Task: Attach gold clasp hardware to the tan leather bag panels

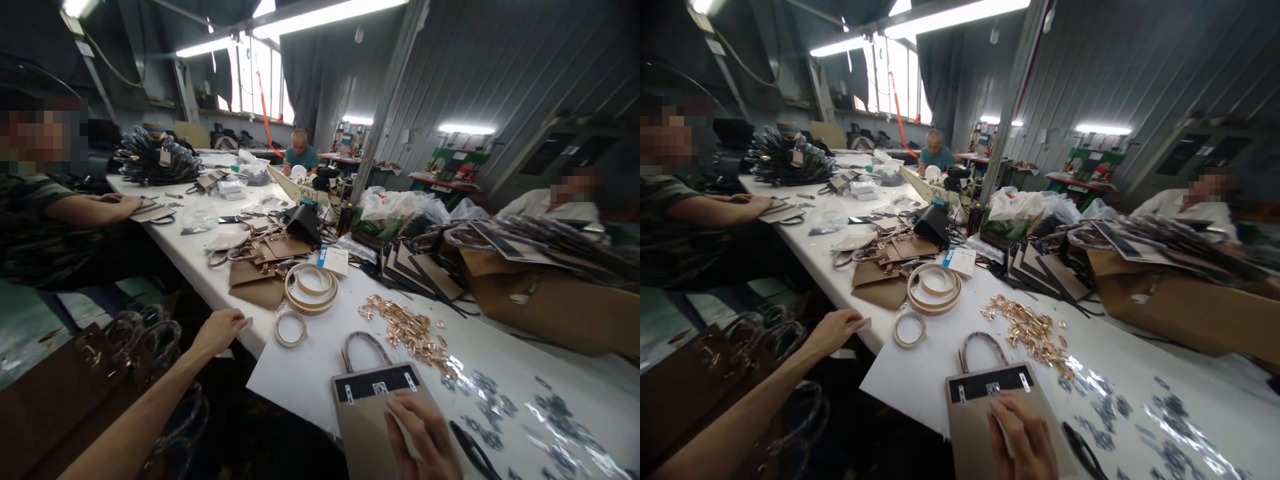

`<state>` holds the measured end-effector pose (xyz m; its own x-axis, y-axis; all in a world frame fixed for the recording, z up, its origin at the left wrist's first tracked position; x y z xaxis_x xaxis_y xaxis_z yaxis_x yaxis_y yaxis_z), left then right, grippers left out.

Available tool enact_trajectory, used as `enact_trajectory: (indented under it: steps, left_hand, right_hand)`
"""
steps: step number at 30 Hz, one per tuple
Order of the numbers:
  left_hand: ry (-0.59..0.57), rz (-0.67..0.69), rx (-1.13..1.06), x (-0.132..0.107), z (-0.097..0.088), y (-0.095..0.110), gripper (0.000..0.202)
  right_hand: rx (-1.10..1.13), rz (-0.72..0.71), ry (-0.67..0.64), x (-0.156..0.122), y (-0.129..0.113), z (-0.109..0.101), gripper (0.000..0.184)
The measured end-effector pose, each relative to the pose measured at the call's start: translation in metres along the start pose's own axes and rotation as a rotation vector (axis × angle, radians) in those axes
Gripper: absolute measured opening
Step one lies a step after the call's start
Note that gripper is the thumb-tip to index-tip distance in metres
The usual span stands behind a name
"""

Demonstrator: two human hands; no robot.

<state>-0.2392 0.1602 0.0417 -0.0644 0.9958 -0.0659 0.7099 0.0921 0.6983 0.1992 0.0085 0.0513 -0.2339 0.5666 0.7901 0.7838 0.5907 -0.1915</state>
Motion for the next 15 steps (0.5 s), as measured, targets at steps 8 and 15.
enact_trajectory:
  steps: [8, 15]
  left_hand:
    - [-0.351, 0.400, 0.029, -0.073, 0.031, 0.138, 0.033]
    - [-0.452, 0.497, 0.023, -0.097, 0.059, 0.164, 0.030]
  right_hand:
    - [0.568, 0.217, -0.390, 0.119, -0.059, 0.032, 0.030]
    - [0.650, 0.195, -0.574, 0.120, -0.062, 0.057, 0.015]
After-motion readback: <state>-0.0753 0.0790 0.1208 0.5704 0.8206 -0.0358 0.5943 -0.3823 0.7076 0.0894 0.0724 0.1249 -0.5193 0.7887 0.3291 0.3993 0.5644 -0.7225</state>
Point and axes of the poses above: each hand's wrist, its own x-axis towards the middle knuckle, its own z-axis out of the palm, y = z × x, the point moved 6 cm from there along x, towards the middle knuckle, and after that the axes turned 3 degrees about -y, right-handed, at the moved point
